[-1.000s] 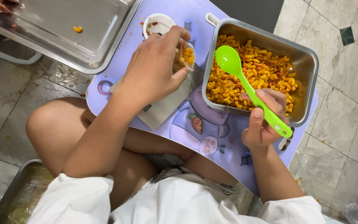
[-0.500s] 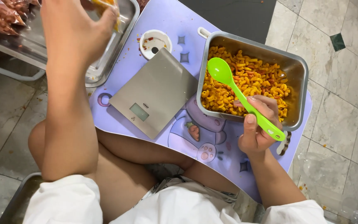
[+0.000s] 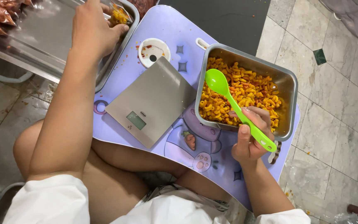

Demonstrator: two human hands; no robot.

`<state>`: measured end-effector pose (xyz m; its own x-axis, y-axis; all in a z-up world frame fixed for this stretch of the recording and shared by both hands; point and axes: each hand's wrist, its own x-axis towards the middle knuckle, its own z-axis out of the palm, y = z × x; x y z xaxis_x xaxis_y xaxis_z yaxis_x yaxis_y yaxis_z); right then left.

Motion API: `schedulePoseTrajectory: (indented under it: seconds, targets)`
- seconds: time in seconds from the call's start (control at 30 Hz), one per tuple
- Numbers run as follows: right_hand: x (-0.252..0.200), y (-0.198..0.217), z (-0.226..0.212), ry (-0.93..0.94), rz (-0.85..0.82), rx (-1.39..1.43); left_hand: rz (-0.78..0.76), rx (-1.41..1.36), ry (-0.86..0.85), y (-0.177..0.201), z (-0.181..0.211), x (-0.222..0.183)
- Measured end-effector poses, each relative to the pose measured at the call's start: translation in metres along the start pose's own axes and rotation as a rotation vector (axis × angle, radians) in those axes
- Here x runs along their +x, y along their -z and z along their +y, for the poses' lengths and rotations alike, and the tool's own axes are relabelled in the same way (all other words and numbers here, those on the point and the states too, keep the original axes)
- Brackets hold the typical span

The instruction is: Scooping macaroni from a metal tray into a small plastic bag using a spoon and weighing it on a digital scale.

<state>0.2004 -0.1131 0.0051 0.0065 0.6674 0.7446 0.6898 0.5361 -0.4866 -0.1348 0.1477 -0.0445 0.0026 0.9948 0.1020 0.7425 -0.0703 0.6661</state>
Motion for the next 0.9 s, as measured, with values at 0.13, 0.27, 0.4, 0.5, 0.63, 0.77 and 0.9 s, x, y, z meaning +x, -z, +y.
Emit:
schedulePoseTrajectory:
  seconds: [0.13,0.27,0.4,0.5,0.63,0.77,0.9]
  targets:
    - [0.001,0.000,-0.001,-0.003,-0.009,0.011,-0.005,-0.027,0.068,0.002,-0.004,-0.003]
    - [-0.001,0.001,0.002,-0.005,0.005,0.048,-0.007,-0.023,0.004,0.005,-0.001,-0.006]
    - [-0.001,0.001,0.003,-0.017,0.005,0.062,-0.043,0.032,0.098,0.010,-0.001,-0.010]
    - [-0.001,0.001,0.001,-0.009,-0.004,0.050,-0.122,-0.049,0.185,0.020,0.011,-0.018]
    - [-0.003,0.001,0.002,-0.007,0.008,0.069,-0.027,0.017,0.120,0.026,0.010,-0.021]
    - [0.001,0.003,-0.003,-0.014,0.005,0.057,0.078,0.162,-0.103,0.066,0.046,-0.070]
    - [0.000,0.006,-0.003,0.008,-0.001,0.098,-0.076,0.091,-0.190,0.096,0.097,-0.130]
